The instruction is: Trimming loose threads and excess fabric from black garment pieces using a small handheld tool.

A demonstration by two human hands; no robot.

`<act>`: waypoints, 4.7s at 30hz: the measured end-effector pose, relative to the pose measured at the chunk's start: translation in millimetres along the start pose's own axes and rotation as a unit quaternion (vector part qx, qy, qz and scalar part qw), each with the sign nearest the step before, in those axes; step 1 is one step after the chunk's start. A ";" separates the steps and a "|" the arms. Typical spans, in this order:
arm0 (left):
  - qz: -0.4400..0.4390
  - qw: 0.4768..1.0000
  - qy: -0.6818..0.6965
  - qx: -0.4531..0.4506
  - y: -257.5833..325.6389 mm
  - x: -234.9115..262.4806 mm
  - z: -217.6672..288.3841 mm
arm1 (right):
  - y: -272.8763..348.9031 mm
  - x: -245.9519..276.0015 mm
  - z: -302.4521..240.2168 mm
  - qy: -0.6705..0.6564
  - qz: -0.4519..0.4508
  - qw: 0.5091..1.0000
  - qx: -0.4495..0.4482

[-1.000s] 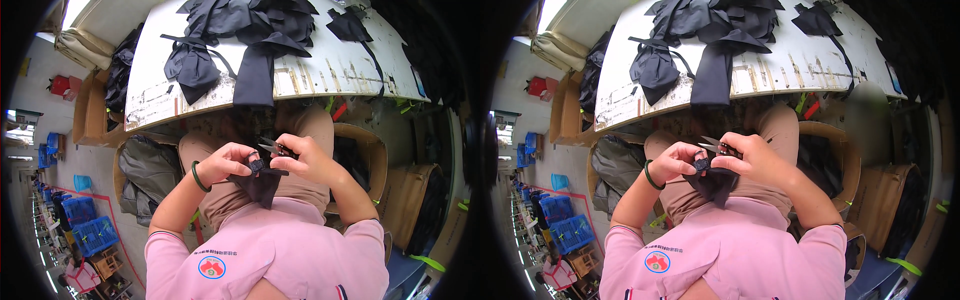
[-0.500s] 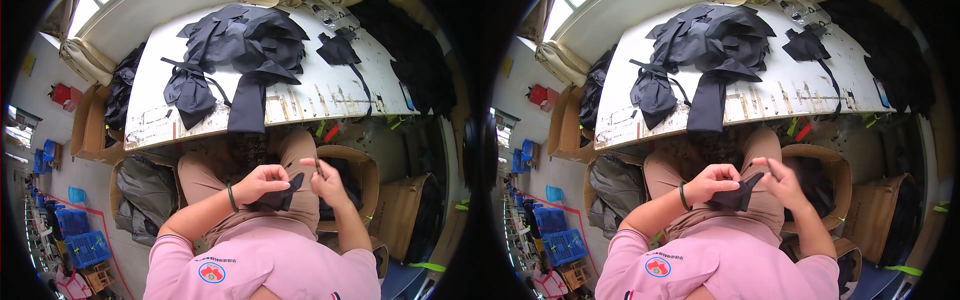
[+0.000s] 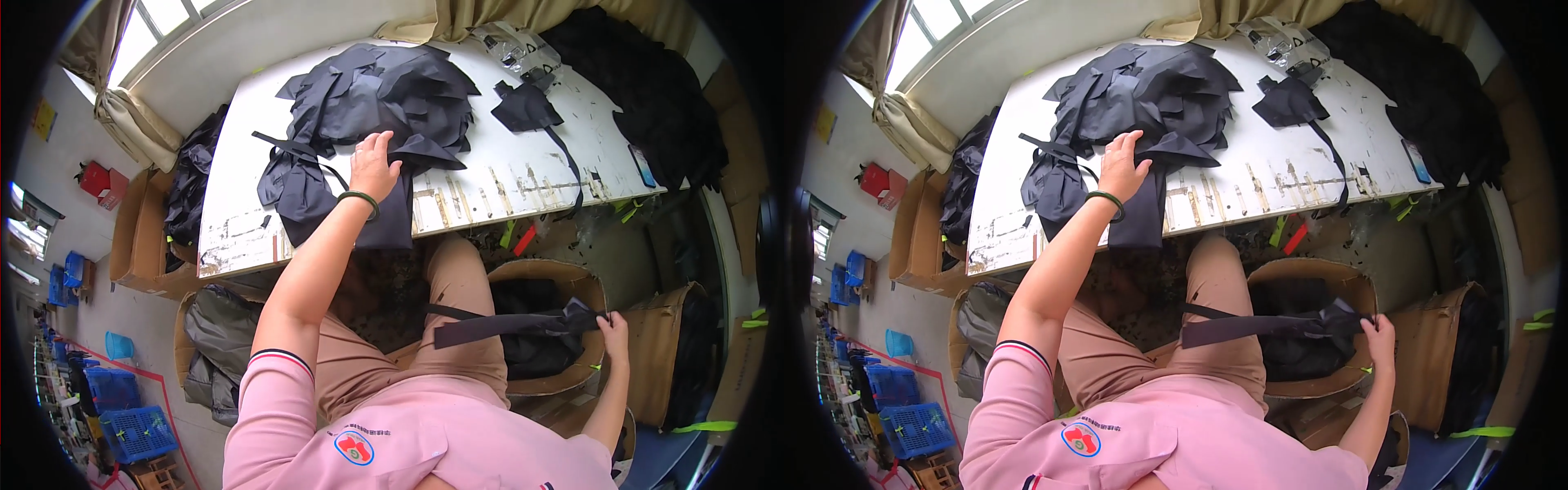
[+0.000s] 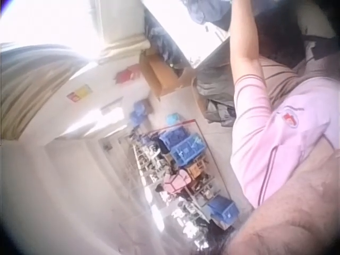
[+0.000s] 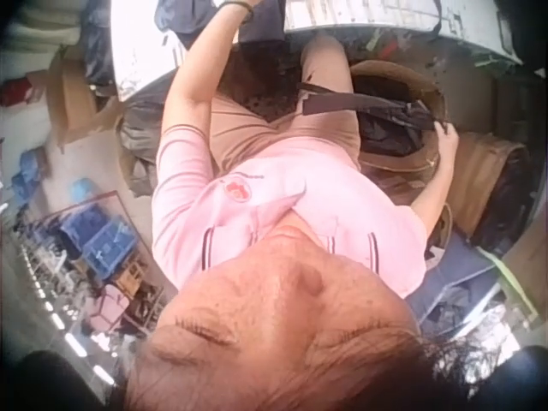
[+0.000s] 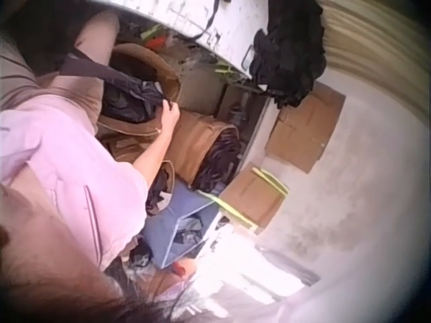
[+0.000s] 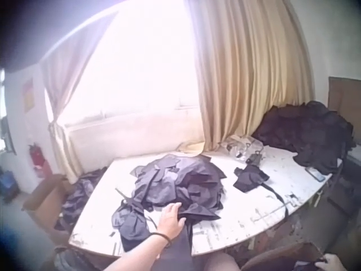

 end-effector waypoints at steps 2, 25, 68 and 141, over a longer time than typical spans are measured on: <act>-0.049 0.998 -0.045 0.019 -15.0 -16.6 -13.0 | 11.5 -4.1 7.9 0.226 0.055 0.972 0.005; -0.012 0.490 0.678 0.548 242.1 81.3 39.4 | 77.9 -258.7 -321.6 -0.255 -0.186 0.845 0.432; 0.055 0.869 0.487 0.061 195.6 153.4 53.6 | 38.5 -190.6 -334.6 -0.282 0.029 0.902 0.325; 0.160 0.837 0.491 0.182 226.7 134.8 67.4 | 115.6 -222.1 -356.5 -0.295 -0.389 0.823 0.290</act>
Point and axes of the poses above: each hand's wrist, its own y-axis away from the middle knuckle, its own x-axis out of the back of the hand, z = x × y, the point moved 1 cm from there along -y, towards the middle knuckle
